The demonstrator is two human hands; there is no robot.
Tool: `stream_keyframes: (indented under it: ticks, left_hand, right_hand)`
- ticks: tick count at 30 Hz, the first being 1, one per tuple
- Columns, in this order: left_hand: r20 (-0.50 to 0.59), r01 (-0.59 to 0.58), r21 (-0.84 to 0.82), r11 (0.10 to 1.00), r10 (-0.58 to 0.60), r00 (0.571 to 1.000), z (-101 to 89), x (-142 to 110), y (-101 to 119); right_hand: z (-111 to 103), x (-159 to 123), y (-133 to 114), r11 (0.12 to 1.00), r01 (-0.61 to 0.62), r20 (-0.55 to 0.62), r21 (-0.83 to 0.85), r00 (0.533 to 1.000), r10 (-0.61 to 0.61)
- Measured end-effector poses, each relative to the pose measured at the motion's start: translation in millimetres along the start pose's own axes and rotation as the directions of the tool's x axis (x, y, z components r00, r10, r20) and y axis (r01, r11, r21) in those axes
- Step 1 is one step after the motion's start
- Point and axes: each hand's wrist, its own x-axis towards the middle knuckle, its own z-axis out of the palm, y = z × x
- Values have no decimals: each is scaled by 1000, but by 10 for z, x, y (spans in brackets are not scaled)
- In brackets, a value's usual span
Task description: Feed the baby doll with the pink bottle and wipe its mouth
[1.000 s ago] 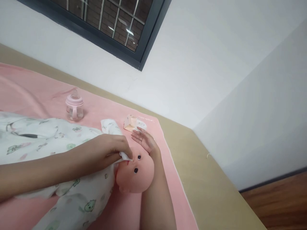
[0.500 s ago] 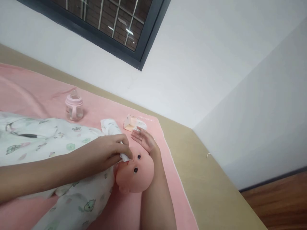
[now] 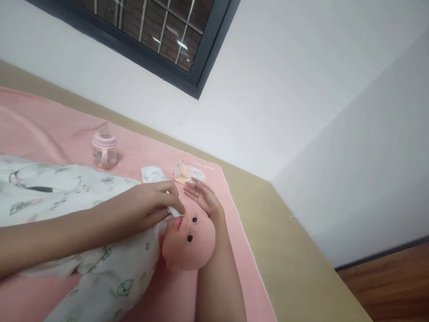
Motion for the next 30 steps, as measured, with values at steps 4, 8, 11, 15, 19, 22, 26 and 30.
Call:
stream_keyframes:
  ticks: [4,8,11,15,19,22,26,30]
  left_hand:
    - [85,19,-117,993,-9,996,-136,27,-43]
    - [156,52,-128,990,-32,987,-172,30,-23]
    - [166,40,-116,992,-20,986,-157,25,17]
    - [173,12,-73,997,0,985,-126,14,16]
    - [196,-16,-28,999,21,980,-108,7,-20]
    - [179,-26,-5,1000,27,984,-118,14,-25]
    - [161,-16,28,999,11,987,-125,28,-19]
    - [124,11,18,1000,-13,992,-81,33,-42]
  right_hand:
    - [9,3,-5,1000,3,-3,2,1000,-3]
    - [20,1,-24,1000,7,-2,-8,1000,-7]
    - [22,0,-32,1000,6,-3,-11,1000,-6]
    - [14,8,-28,1000,1,4,-12,1000,-1]
    - [11,10,-24,1000,7,5,-16,1000,-7]
    - [6,10,-20,1000,4,4,-16,1000,-4]
    - [-16,21,-3,1000,11,14,-6,1000,-11]
    - [-25,30,7,1000,15,17,-5,1000,-15]
